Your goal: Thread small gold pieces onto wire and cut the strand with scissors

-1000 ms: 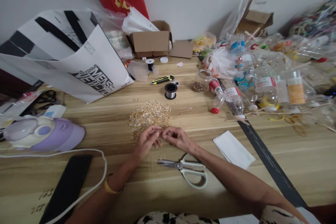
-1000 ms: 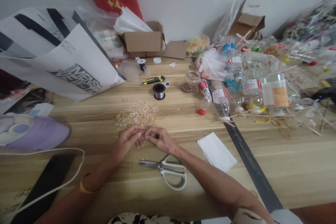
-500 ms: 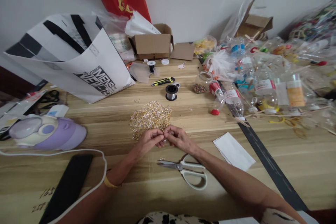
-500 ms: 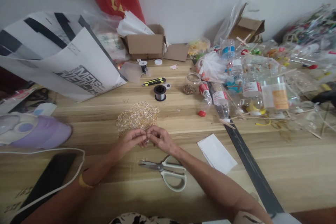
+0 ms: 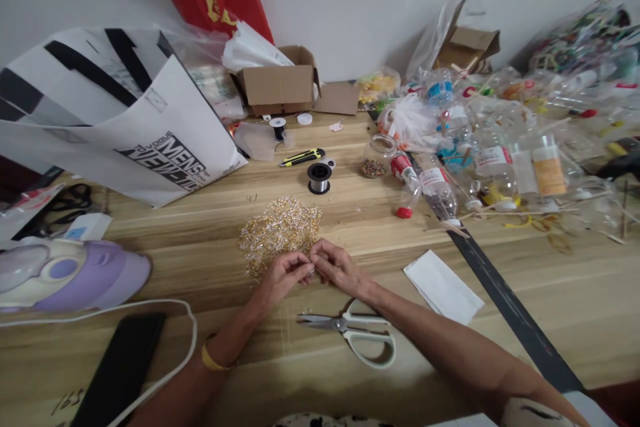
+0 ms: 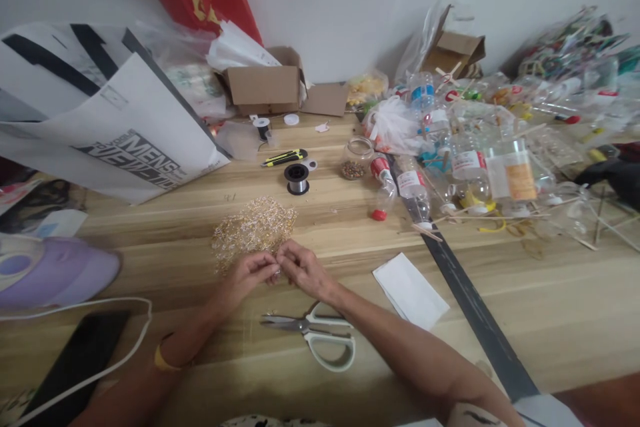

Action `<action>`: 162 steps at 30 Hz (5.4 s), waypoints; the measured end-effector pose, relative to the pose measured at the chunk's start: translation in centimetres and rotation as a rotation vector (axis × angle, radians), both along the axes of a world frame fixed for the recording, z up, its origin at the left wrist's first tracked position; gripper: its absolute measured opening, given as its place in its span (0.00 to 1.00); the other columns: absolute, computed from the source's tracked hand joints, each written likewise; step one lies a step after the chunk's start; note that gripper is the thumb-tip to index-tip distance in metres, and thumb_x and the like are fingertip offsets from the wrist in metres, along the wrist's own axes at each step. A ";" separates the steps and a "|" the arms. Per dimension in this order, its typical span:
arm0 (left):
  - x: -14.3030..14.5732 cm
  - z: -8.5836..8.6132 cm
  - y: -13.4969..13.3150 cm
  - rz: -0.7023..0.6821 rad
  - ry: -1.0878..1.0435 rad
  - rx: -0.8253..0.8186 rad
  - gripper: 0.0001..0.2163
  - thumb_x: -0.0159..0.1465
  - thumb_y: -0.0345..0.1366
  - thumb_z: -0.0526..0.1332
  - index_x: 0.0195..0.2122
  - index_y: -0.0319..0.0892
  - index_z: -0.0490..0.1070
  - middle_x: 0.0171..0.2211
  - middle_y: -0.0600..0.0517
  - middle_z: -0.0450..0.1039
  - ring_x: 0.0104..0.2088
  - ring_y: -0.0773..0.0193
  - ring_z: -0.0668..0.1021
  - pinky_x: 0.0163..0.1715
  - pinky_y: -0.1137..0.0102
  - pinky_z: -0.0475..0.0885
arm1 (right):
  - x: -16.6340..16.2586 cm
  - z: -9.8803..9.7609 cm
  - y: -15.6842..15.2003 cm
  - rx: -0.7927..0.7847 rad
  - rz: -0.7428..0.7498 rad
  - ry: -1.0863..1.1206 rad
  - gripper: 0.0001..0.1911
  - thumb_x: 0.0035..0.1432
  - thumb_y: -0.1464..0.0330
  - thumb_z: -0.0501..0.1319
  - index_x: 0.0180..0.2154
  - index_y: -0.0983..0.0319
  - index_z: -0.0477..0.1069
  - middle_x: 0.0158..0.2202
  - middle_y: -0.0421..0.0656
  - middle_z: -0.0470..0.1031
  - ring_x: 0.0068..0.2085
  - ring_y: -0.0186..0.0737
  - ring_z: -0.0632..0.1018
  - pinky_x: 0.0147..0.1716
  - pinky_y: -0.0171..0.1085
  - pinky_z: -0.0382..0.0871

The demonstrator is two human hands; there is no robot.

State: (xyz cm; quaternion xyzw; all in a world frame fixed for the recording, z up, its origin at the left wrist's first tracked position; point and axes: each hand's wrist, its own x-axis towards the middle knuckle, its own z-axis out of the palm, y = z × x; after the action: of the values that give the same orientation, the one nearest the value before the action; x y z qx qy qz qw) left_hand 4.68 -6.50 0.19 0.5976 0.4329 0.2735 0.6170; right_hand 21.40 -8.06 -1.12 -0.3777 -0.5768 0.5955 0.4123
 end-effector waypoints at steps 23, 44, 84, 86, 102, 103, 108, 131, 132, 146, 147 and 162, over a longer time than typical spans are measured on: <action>0.1 -0.8 -0.5 -0.012 0.033 0.054 0.10 0.56 0.40 0.61 0.25 0.38 0.68 0.20 0.54 0.69 0.22 0.69 0.71 0.25 0.74 0.67 | 0.1 -0.5 0.1 -0.022 -0.030 0.055 0.14 0.61 0.57 0.54 0.33 0.61 0.59 0.18 0.31 0.59 0.17 0.27 0.62 0.17 0.27 0.61; -0.2 -0.6 -0.7 -0.041 0.071 0.122 0.09 0.58 0.38 0.60 0.24 0.38 0.69 0.20 0.55 0.67 0.22 0.69 0.70 0.24 0.75 0.65 | 0.0 -0.8 0.1 -0.021 -0.054 0.033 0.14 0.62 0.56 0.53 0.34 0.61 0.59 0.17 0.30 0.59 0.16 0.26 0.62 0.15 0.26 0.62; -0.7 -0.5 -0.8 0.036 -0.049 0.027 0.10 0.56 0.40 0.62 0.25 0.38 0.67 0.21 0.56 0.66 0.23 0.70 0.69 0.25 0.74 0.65 | 0.0 0.1 -1.4 0.602 -0.343 -0.245 0.03 0.61 0.72 0.55 0.38 0.61 0.65 0.35 0.44 0.68 0.35 0.37 0.70 0.33 0.36 0.66; -0.7 -0.4 -0.8 0.046 -0.045 0.047 0.10 0.56 0.39 0.61 0.24 0.38 0.67 0.20 0.56 0.65 0.23 0.70 0.68 0.25 0.75 0.65 | -0.2 0.1 -1.5 0.678 -0.243 -0.277 0.05 0.61 0.74 0.54 0.39 0.61 0.66 0.36 0.46 0.70 0.39 0.39 0.72 0.37 0.38 0.68; -0.7 -0.2 -0.8 0.105 -0.005 0.099 0.09 0.56 0.37 0.60 0.24 0.38 0.67 0.21 0.56 0.65 0.24 0.70 0.67 0.25 0.75 0.63 | -0.3 -0.2 -1.3 0.531 -0.141 -0.411 0.08 0.63 0.71 0.53 0.35 0.63 0.69 0.29 0.43 0.71 0.31 0.35 0.72 0.32 0.32 0.66; -0.7 -0.2 -0.8 0.108 0.001 0.097 0.08 0.56 0.37 0.60 0.24 0.38 0.67 0.21 0.55 0.65 0.24 0.70 0.67 0.25 0.75 0.63 | -0.3 -0.2 -1.2 0.508 -0.146 -0.406 0.08 0.63 0.70 0.53 0.34 0.63 0.69 0.28 0.42 0.70 0.29 0.34 0.71 0.30 0.32 0.65; -0.7 -0.6 -0.6 0.090 -0.010 0.108 0.08 0.55 0.38 0.60 0.24 0.38 0.68 0.21 0.55 0.65 0.24 0.70 0.68 0.25 0.75 0.63 | -0.3 -0.1 -1.2 0.364 -0.135 -0.368 0.08 0.61 0.67 0.55 0.31 0.64 0.67 0.24 0.38 0.66 0.24 0.29 0.65 0.23 0.29 0.58; -0.6 -0.7 -0.7 0.017 0.064 0.205 0.08 0.56 0.37 0.61 0.25 0.38 0.72 0.22 0.54 0.70 0.24 0.68 0.69 0.26 0.75 0.63 | -0.1 -0.3 -0.4 0.073 -0.069 -0.109 0.15 0.55 0.58 0.62 0.35 0.65 0.72 0.20 0.34 0.58 0.23 0.29 0.60 0.23 0.30 0.54; -0.6 -0.7 -0.7 0.017 0.063 0.210 0.08 0.56 0.37 0.61 0.25 0.38 0.72 0.22 0.54 0.70 0.24 0.68 0.69 0.26 0.75 0.63 | -0.1 -0.3 -0.3 0.066 -0.067 -0.107 0.15 0.55 0.58 0.62 0.35 0.65 0.72 0.20 0.34 0.58 0.22 0.29 0.60 0.22 0.30 0.54; -0.5 -0.9 -0.8 0.016 0.096 0.259 0.06 0.55 0.34 0.61 0.23 0.38 0.71 0.22 0.54 0.70 0.24 0.68 0.69 0.26 0.74 0.63 | -0.3 0.0 -0.5 0.120 -0.059 -0.154 0.13 0.57 0.61 0.60 0.30 0.65 0.71 0.19 0.35 0.58 0.22 0.29 0.59 0.22 0.30 0.54; -0.5 -0.8 -0.8 0.016 0.094 0.253 0.06 0.55 0.34 0.61 0.23 0.38 0.71 0.22 0.54 0.70 0.24 0.68 0.69 0.26 0.74 0.64 | -0.3 0.0 -0.5 0.119 -0.058 -0.147 0.13 0.57 0.61 0.60 0.29 0.65 0.71 0.19 0.35 0.59 0.22 0.29 0.59 0.22 0.30 0.54; -0.5 -0.3 -0.8 0.022 0.080 0.147 0.09 0.58 0.38 0.58 0.25 0.37 0.72 0.20 0.54 0.69 0.23 0.69 0.69 0.25 0.75 0.63 | 0.1 -0.6 -0.1 0.058 -0.101 -0.111 0.15 0.60 0.58 0.57 0.31 0.64 0.69 0.19 0.34 0.59 0.20 0.29 0.59 0.20 0.30 0.52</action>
State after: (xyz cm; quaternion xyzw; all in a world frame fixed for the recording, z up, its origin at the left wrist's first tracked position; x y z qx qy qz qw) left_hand 4.14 -7.26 -0.13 0.6471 0.4423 0.2872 0.5505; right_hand 21.46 -8.19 -1.68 -0.4267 -0.5960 0.5351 0.4201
